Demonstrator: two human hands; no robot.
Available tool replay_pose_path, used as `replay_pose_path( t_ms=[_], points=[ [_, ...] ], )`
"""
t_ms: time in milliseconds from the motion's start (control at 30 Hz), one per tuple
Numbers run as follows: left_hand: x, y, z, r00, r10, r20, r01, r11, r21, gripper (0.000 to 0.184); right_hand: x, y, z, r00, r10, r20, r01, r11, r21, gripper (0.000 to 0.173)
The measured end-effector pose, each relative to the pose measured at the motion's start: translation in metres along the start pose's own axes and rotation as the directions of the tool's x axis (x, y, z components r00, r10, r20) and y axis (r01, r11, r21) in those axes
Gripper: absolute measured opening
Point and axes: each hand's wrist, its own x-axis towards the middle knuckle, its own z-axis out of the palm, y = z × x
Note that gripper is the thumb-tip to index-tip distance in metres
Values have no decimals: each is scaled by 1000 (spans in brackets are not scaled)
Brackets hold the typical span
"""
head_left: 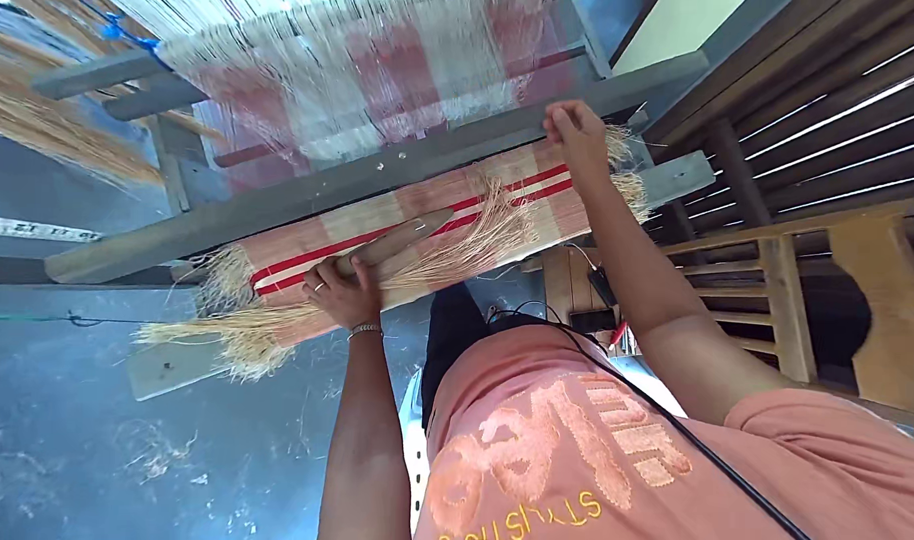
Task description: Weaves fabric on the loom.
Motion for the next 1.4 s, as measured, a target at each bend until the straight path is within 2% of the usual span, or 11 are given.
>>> replay_pose_path(
  t_ms=[100,267,367,567,700,833,933,1100,1233,1333,1400],
  points=[
    [1,0,1,1000,4,-19,-4,1000,3,66,-27,36,-13,985,165,-42,-167,985,-48,32],
    [1,3,-4,1000,-2,9,2,1000,11,63,-56,53,-12,942,334,29,-331,942,-61,25],
    [1,2,-2,1000,1,-3,-1,1000,7,65,-51,52,-2,934,350,69,-344,935,-83,25],
    [1,3,-3,1000,-3,3,3,1000,22,65,-35,43,30,920,382,89,-343,894,-290,49],
    [1,4,-2,1000,-1,-2,1,999,42,65,-35,45,27,879,475,41,-473,879,-54,48],
    [1,3,-1,1000,-10,19,9,998,59,66,-43,52,-1,817,550,171,-575,758,309,31],
    [1,0,2,1000,-11,14,10,998,69,65,-53,50,-16,806,551,215,-586,693,420,21],
    [2,0,2,1000,1,19,-2,998,65,64,-56,47,-39,827,548,127,-525,671,523,18],
    [2,0,2,1000,1,15,-2,999,54,66,-34,61,-114,871,491,16,-429,745,510,24],
    [2,1,1,1000,-1,12,0,998,58,66,-19,53,-226,830,508,-228,-298,751,590,18],
    [2,0,2,1000,-6,15,5,998,60,67,-18,39,-326,797,466,-385,-244,830,501,20]
  ],
)
